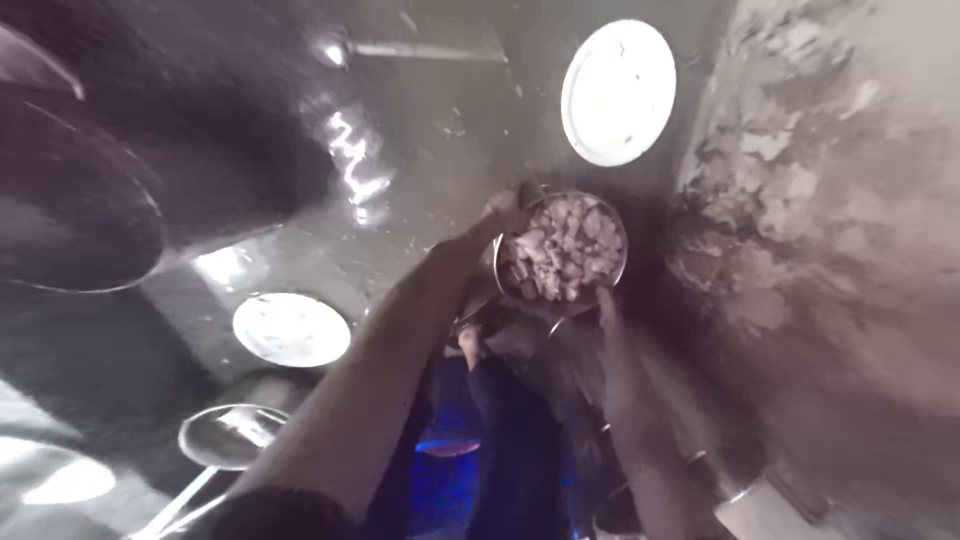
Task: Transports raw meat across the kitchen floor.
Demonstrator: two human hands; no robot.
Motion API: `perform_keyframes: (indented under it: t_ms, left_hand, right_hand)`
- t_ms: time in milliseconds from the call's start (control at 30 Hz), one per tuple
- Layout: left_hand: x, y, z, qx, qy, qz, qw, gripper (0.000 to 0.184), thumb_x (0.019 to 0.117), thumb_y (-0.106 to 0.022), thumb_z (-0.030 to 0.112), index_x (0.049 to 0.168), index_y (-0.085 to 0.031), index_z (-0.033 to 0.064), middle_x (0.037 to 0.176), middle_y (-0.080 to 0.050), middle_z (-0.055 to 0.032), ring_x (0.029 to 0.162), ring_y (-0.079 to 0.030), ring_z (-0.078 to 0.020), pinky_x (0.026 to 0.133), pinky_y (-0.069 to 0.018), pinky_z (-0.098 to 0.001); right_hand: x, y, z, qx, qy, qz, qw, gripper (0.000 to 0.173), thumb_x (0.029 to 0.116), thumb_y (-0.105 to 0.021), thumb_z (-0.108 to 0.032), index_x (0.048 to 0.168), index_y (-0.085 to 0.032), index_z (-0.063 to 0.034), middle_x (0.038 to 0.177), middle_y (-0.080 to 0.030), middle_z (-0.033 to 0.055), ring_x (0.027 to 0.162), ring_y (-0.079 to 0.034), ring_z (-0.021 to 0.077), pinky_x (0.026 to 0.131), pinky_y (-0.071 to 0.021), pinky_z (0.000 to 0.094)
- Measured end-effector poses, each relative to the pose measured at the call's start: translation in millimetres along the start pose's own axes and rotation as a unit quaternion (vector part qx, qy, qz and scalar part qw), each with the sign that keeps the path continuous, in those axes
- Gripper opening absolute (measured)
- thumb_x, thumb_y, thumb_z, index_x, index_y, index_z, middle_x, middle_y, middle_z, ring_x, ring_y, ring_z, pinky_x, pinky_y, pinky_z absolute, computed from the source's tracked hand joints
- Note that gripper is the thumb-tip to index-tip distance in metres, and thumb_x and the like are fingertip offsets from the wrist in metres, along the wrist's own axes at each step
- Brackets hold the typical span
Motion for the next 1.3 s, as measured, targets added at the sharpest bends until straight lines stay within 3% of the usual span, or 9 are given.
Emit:
perform_keyframes:
  t_ms: [133, 233, 367, 567, 733, 867, 1000, 1233, 1300]
  left_hand:
    - [-21, -4, 1, -0.05, 0.019, -0.017, 0.998, 0.06, 0.0885, -0.075, 0.033, 0.141, -0.057, 0.0096, 0.121, -0.069, -0.0195, 0.108, -0.068, -0.0362, 0.092, -0.0549, -0.0619]
    - [-77, 39, 27, -0.121, 0.062, -0.029, 0.99, 0.042, 0.0965, -0.07, 0.032, 0.127, -0.065, 0.0023, 0.112, -0.071, -0.02, 0.099, -0.07, -0.033, 0.089, -0.0561, -0.0547]
    - [-51, 21, -14, -0.127, 0.026, 0.014, 0.992, 0.05, 0.0972, -0.065, 0.042, 0.133, -0.064, 0.0067, 0.122, -0.07, -0.0202, 0.111, -0.068, -0.035, 0.094, -0.0543, -0.0613]
    - [-158, 54, -76, -0.194, 0.199, 0.122, 0.953, 0.054, 0.0878, -0.071, 0.045, 0.131, -0.064, 0.0135, 0.118, -0.071, -0.0168, 0.109, -0.069, -0.0335, 0.09, -0.0559, -0.0604]
    - [-323, 83, -94, -0.27, 0.242, 0.207, 0.909, 0.055, 0.0878, -0.064, 0.049, 0.131, -0.064, 0.0161, 0.12, -0.071, -0.0135, 0.112, -0.068, -0.0316, 0.092, -0.0554, -0.0607]
    - [-505, 111, -58, -0.332, 0.233, 0.27, 0.874, 0.053, 0.0872, -0.069, 0.046, 0.13, -0.064, 0.0141, 0.116, -0.071, -0.0142, 0.107, -0.069, -0.0325, 0.091, -0.0554, -0.0615]
    - [-682, 127, -10, -0.372, 0.24, 0.313, 0.84, 0.052, 0.0809, -0.073, 0.038, 0.125, -0.063, 0.0115, 0.11, -0.07, -0.0152, 0.104, -0.069, -0.0339, 0.088, -0.0545, -0.0614]
    - [-794, 130, -7, -0.537, 0.179, 0.408, 0.716, 0.042, 0.0843, -0.075, 0.02, 0.121, -0.065, 0.0029, 0.11, -0.068, -0.0175, 0.1, -0.067, -0.0297, 0.088, -0.0557, -0.0535]
    - [-833, 117, -5, -0.542, 0.188, 0.433, 0.695, 0.038, 0.0817, -0.074, 0.016, 0.116, -0.066, 0.0027, 0.104, -0.068, -0.015, 0.094, -0.067, -0.0271, 0.083, -0.0559, -0.0515]
  right_hand:
    - [-17, -13, 8, 0.181, 0.089, -0.102, 0.974, 0.036, 0.1093, -0.044, -0.028, 0.127, -0.059, -0.0011, 0.103, -0.068, 0.0097, 0.086, -0.064, 0.0137, 0.073, -0.0564, 0.0333]
    - [-95, -21, -37, 0.25, 0.091, -0.205, 0.942, 0.034, 0.113, -0.026, -0.027, 0.121, -0.054, -0.0088, 0.09, -0.064, -0.0035, 0.077, -0.063, 0.0032, 0.07, -0.0577, 0.0246]
    - [-26, -25, 17, 0.257, 0.247, -0.225, 0.907, 0.04, 0.1089, -0.036, -0.027, 0.131, -0.055, -0.0002, 0.106, -0.068, 0.0045, 0.09, -0.066, 0.008, 0.077, -0.0581, 0.029]
    - [-38, -19, -8, 0.043, 0.106, -0.083, 0.99, 0.065, 0.0982, -0.063, -0.046, 0.144, -0.051, -0.0025, 0.132, -0.063, 0.019, 0.116, -0.064, 0.0279, 0.098, -0.0544, 0.0504]
    - [-165, 21, -67, -0.084, 0.243, -0.067, 0.964, 0.061, 0.0963, -0.067, -0.051, 0.126, -0.065, 0.0023, 0.115, -0.07, 0.0207, 0.105, -0.068, 0.0294, 0.096, -0.0549, 0.0518]
    - [-322, 95, -115, -0.12, 0.354, -0.078, 0.924, 0.066, 0.0983, -0.061, -0.053, 0.13, -0.062, 0.0048, 0.117, -0.069, 0.0241, 0.107, -0.068, 0.0307, 0.097, -0.0547, 0.053]
    - [-470, 182, -153, -0.057, 0.456, -0.123, 0.879, 0.061, 0.1049, -0.049, -0.041, 0.137, -0.05, 0.0103, 0.121, -0.063, 0.0192, 0.106, -0.062, 0.0107, 0.097, -0.0531, 0.0318]
    - [-620, 185, -209, -0.042, 0.546, -0.275, 0.79, 0.054, 0.1099, -0.036, -0.04, 0.137, -0.055, 0.0035, 0.121, -0.068, 0.0064, 0.107, -0.065, 0.004, 0.098, -0.0547, 0.0268]
    - [-627, 200, -206, -0.042, 0.57, -0.243, 0.784, 0.05, 0.1044, -0.049, -0.043, 0.116, -0.064, 0.0033, 0.103, -0.071, 0.0033, 0.095, -0.068, 0.004, 0.088, -0.0583, 0.0267]
Point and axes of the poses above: each hand's wrist, its own x-axis towards the middle knuckle, its own y-axis out of the back of the hand, z = x × y, the point moved 3 cm from there along x, towards the middle knuckle
